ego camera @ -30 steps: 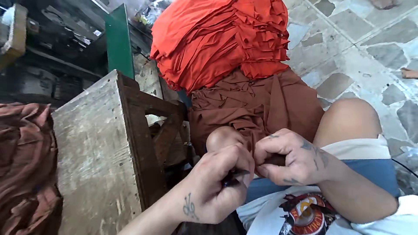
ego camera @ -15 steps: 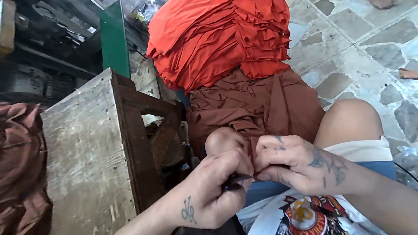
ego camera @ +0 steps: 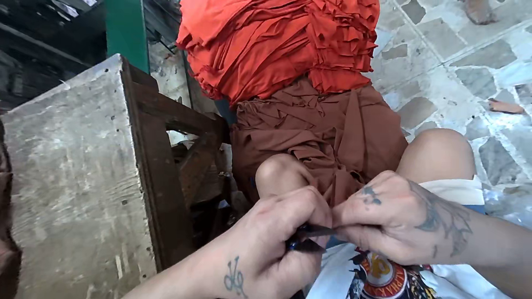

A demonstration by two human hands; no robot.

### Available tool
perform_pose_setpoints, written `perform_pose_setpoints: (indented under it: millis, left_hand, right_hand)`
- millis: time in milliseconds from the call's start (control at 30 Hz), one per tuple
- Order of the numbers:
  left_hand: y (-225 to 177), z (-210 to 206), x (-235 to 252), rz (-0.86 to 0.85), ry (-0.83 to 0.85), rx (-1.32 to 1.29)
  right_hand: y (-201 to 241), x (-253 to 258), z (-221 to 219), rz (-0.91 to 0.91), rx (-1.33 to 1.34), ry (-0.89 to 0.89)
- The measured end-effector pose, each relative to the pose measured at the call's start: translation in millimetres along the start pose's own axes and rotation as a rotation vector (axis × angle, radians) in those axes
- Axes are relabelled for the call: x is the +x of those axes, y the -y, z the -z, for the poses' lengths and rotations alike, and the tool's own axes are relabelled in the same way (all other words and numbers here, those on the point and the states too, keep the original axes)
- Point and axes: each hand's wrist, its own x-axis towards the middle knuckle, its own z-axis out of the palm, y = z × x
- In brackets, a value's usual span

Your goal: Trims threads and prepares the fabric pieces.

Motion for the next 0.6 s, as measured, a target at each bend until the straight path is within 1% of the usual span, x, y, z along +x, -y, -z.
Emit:
perform_pose_setpoints:
  millis: [67, 167, 267, 333, 400, 500, 600]
  left_hand:
    - [-1, 1, 0, -0.001, 0.002, 0.009]
    - [-1, 0, -2, 0.006, 0.002, 0.036]
    - [-1, -2, -2, -0.038, -0.008, 0.067]
    - [-4, 1, 0, -0.083, -0.013, 0.074]
    - [-7, 1, 2, -0.098, -0.029, 0.060]
    - [-12, 3, 1, -0.057, -0.058, 0.067]
    - [-11, 5, 1, -0.026, -0.055, 0.066]
  right_hand:
    - [0, 2, -1, 0.019, -0.044, 0.013]
    - [6, 3, 2, 0.015, -0.205, 0.068]
    - [12, 6, 1, 0.069, -0.296, 0.012]
    - [11, 12, 6, 0.112, -0.268, -0.021]
    - [13, 18, 13, 0.116, -0.185, 0.033]
    - [13, 21, 15, 0.082, -0.073, 0.119]
    - [7, 17, 13, 0.040, -0.063, 0.068]
